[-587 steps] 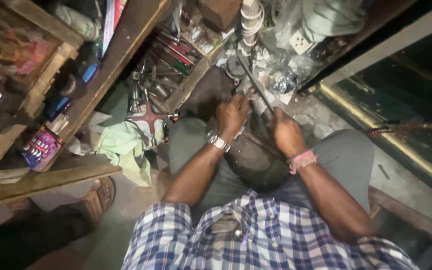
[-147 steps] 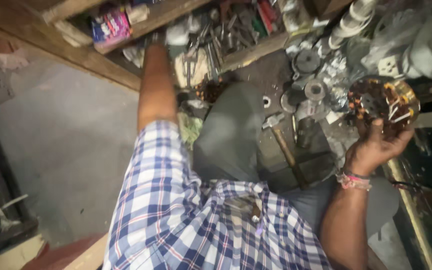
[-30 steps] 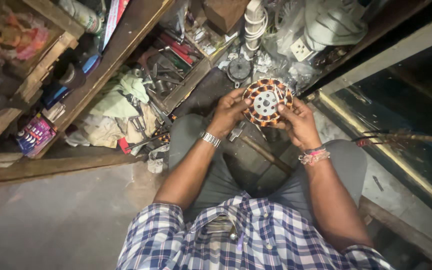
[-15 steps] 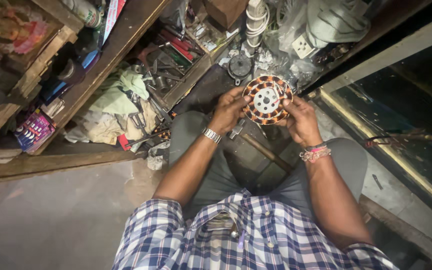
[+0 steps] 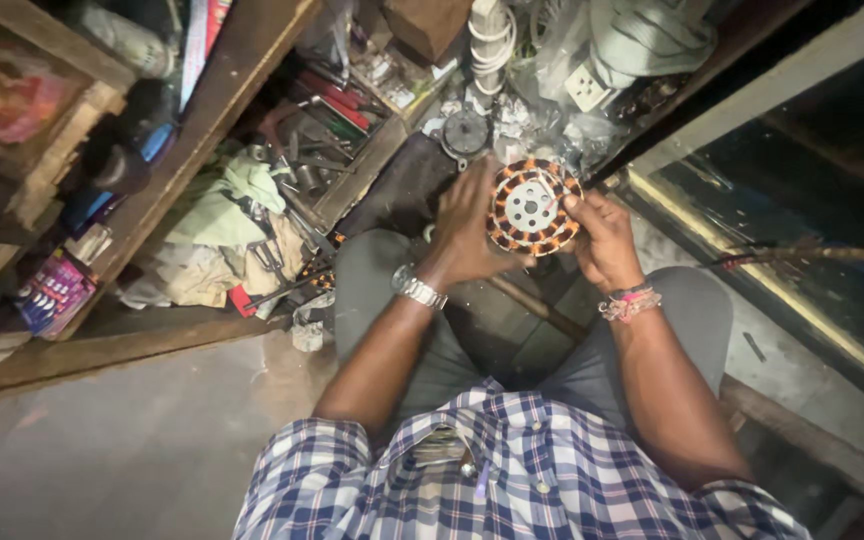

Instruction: The person sits on the floor and assembles small mechanical components, including cylindrical metal parts and a stator with copper windings. They use a hammer to tap parts together and handle the components by hand, occasionally picking up and inspecting them.

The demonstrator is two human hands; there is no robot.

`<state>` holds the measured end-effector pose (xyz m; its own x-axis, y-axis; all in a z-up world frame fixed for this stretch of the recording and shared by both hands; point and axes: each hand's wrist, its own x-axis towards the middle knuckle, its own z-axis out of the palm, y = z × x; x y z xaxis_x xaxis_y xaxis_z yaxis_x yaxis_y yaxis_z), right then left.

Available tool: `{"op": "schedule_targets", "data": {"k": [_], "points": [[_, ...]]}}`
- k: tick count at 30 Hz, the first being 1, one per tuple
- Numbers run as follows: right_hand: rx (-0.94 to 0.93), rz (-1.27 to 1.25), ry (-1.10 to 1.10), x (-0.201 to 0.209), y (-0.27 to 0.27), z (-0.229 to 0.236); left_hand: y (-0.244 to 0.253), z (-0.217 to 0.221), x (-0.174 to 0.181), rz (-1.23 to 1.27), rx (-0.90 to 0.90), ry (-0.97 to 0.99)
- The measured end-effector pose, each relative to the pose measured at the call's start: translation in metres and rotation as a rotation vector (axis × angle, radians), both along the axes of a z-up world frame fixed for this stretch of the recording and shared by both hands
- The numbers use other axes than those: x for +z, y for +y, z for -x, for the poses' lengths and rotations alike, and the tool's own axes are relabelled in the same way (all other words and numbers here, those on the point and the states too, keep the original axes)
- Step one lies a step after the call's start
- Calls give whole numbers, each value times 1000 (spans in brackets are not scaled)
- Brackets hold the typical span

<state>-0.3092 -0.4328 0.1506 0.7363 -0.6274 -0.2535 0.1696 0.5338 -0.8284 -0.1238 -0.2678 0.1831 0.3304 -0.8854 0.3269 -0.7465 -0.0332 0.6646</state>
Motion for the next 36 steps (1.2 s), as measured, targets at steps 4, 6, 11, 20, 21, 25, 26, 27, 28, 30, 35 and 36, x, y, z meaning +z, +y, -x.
{"op": "schedule_targets", "data": {"k": [4,6,11,20,21,25,26,27,28,30,35,36], "points": [[9,-16,28,8,4,0,-3,10,15,-132,-70,-50],[27,-2,50,20,9,-3,-5,11,18,-155,-82,-45],[51,-85,17,53,18,-8,-2,8,9,22,-95,141],[60,280,200,44,20,-10,2,-8,-52,436,-337,2163],[70,309,223,36,20,-13,3,-13,-55,482,-396,2269],[153,763,538,-18,8,-1,1,-29,-60,521,-83,2358],[205,897,635,-39,5,10,4,-33,-63,478,109,2364],[265,1029,731,-62,1,18,8,-34,-66,530,-186,2337],[326,1172,803,-86,-7,14,9,-46,-65,594,-483,2261],[496,1239,994,-139,-8,2,11,-59,-64,641,-491,2162],[796,1260,1204,-237,25,-19,6,-64,-61,705,-386,2135],[808,1338,1202,-248,36,-18,4,-59,-61,711,-305,2155]]}}
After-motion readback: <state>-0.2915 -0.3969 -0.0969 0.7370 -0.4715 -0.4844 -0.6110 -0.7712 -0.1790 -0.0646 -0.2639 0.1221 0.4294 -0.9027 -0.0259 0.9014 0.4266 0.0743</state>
